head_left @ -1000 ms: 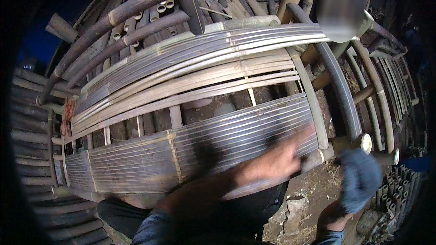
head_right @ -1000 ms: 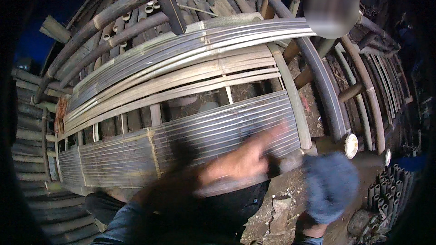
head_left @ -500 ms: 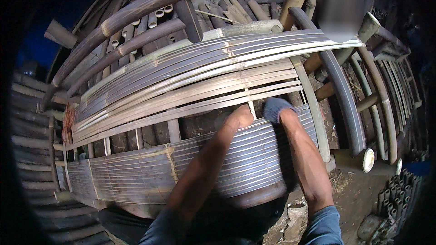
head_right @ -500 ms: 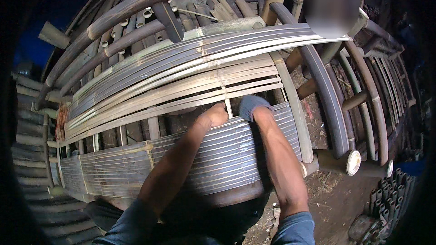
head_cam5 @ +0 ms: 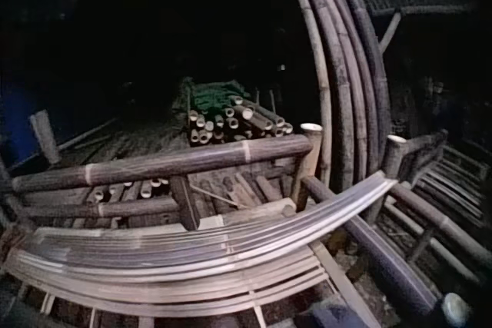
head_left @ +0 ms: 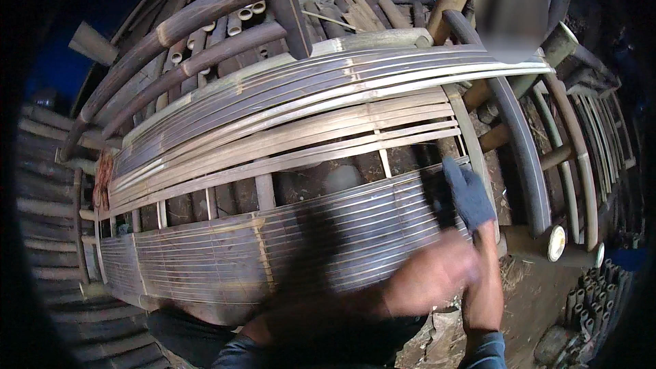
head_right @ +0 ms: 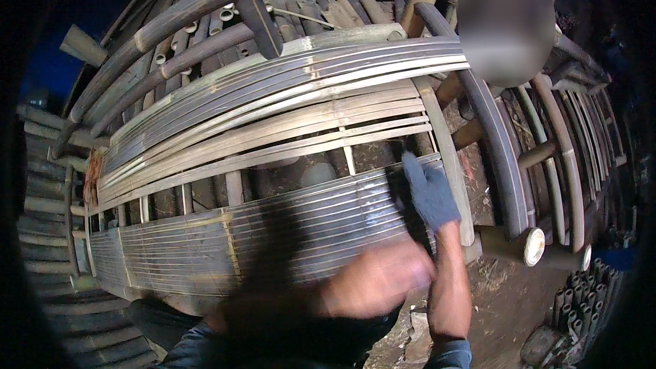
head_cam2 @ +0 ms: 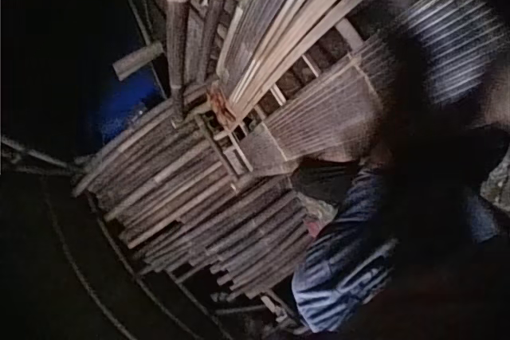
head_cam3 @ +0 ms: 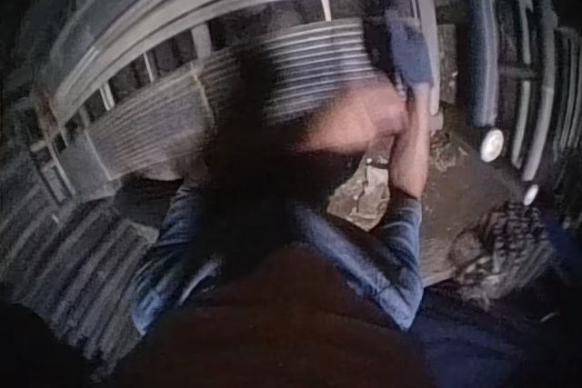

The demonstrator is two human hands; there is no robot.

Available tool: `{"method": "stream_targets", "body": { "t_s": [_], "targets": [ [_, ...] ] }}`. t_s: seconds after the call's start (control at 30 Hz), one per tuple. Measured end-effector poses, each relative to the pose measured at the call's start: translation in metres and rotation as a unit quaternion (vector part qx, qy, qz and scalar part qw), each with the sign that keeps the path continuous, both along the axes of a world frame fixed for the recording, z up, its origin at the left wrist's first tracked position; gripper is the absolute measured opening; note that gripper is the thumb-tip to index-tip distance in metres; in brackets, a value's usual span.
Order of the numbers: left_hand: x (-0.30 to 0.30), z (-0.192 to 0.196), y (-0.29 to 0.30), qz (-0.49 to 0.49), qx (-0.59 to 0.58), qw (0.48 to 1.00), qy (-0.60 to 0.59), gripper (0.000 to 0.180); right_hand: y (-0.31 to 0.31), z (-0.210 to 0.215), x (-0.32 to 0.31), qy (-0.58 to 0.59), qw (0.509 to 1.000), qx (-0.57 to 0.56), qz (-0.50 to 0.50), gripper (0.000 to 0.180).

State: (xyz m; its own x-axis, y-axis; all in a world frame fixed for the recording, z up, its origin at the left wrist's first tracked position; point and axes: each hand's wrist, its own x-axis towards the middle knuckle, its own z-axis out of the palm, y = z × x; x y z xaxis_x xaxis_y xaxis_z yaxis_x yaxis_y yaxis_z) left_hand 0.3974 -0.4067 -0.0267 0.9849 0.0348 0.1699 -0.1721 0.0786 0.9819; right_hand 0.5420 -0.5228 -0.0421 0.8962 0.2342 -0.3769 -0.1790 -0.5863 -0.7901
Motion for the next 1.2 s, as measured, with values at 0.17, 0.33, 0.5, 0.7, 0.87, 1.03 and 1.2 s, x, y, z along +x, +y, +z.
{"method": "stream_targets", "body": {
  "t_s": [0.17,0.33,0.5,0.7,0.87,1.03,1.2],
  "targets": [
    [-0.099,0.016,-0.106,-0.368,-0.146,0.915,-0.072,0.014,0.014,0.035,-0.069,0.314,0.93,0.167,0.088,0.048],
    [-0.061,0.022,-0.045,-0.079,0.092,0.949,-0.291,0.017,0.02,0.028,-0.036,0.108,0.948,0.267,-0.138,0.029],
    [0.044,-0.069,0.073,0.242,0.465,0.849,0.071,0.039,0.01,0.04,0.01,-0.025,0.898,0.438,-0.036,0.032],
    [0.052,-0.098,0.083,0.161,0.533,0.822,0.118,0.04,0.004,0.082,0.019,-0.048,0.996,0.051,0.053,0.035],
    [0.052,-0.089,0.08,0.11,0.542,0.819,0.151,0.036,0.005,0.017,-0.052,-0.086,0.912,-0.267,0.299,0.043],
    [0.052,-0.094,0.081,0.136,0.533,0.829,0.101,0.028,0.034,0.013,-0.078,-0.07,0.957,-0.108,0.26,0.042],
    [0.061,-0.09,0.081,0.135,0.511,0.845,0.081,0.024,-0.026,0.006,-0.062,-0.073,0.97,-0.047,0.225,0.036]
  ]
}}
